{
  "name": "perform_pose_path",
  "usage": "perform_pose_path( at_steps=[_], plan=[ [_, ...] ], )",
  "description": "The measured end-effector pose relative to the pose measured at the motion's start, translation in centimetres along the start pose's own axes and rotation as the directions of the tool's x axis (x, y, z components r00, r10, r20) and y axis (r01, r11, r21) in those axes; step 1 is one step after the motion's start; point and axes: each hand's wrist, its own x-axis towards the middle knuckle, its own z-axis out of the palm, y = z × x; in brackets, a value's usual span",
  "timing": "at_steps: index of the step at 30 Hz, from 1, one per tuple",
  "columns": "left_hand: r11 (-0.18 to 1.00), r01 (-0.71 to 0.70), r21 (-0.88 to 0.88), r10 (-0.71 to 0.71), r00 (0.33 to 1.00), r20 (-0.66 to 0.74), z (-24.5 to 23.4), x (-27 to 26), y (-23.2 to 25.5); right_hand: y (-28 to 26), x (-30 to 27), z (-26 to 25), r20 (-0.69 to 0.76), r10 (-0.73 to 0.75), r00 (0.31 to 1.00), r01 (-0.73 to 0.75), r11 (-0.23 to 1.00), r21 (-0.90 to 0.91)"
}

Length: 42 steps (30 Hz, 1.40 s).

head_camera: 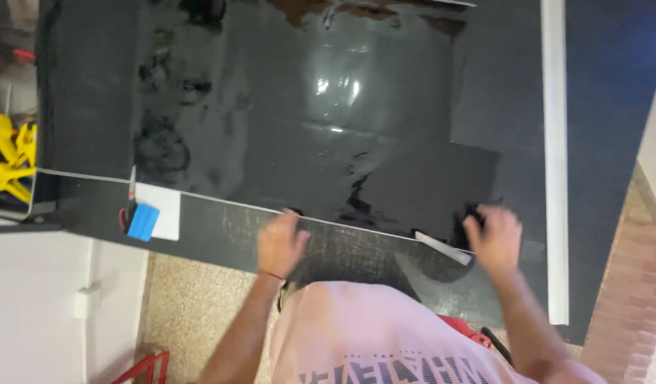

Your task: The person scrapes a black glossy surface with a metal scraper to remove a sticker. They use their left hand to peel away the loosened sticker material while continuing to scrape the surface. The sticker is eventually removed, revealing text underneath.

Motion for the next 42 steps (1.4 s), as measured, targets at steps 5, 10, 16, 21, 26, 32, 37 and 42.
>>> perform_pose_path(
  at_steps=[5, 10, 16, 21, 26, 32, 37, 42],
  plan=[
    [0.882, 0.404, 0.241, -0.325, 0.894, -0.310, -3.2, -3.5, -23.2, -7.1, -9.8, 0.6, 0.083, 0.041, 0.996, -0.033, 0.995, -0.098],
    [0.711, 0.697, 0.088, -0.682, 0.715, -0.152, -14.1, -3.4, -31.7, -7.5, -11.1, 2.2, 0.031, 0.055, 0.998, -0.055, 0.998, -0.017],
    [0.737, 0.674, -0.042, -0.675, 0.732, -0.096, -8.3, -1.8, -40.0, -13.3, -11.5, 5.3, -0.063, 0.164, 0.984, -0.173, 0.970, -0.173],
    [0.740, 0.673, -0.008, -0.666, 0.730, -0.153, -4.0, -3.4, -41.3, -35.6, -6.1, 8.3, 0.201, 0.248, 0.948, -0.305, 0.889, 0.342],
    [0.659, 0.721, -0.216, -0.722, 0.686, 0.089, -5.8, -1.7, -40.4, -56.6, 0.6, 11.5, 0.524, 0.002, 0.851, -0.323, 0.789, 0.522],
    [0.671, 0.711, -0.212, -0.717, 0.694, 0.058, -8.5, -1.1, -39.2, -69.7, 6.2, 13.6, 0.622, -0.203, 0.757, -0.359, 0.666, 0.654],
    [0.637, 0.731, -0.244, -0.738, 0.670, 0.079, -9.4, -1.1, -37.9, -74.4, 6.1, 13.1, 0.714, -0.283, 0.640, -0.401, 0.670, 0.625],
    [0.530, 0.772, -0.350, -0.761, 0.616, 0.204, -7.3, -0.5, -38.9, -76.1, 4.0, 13.2, 0.769, -0.315, 0.556, -0.498, 0.614, 0.612]
  ],
)
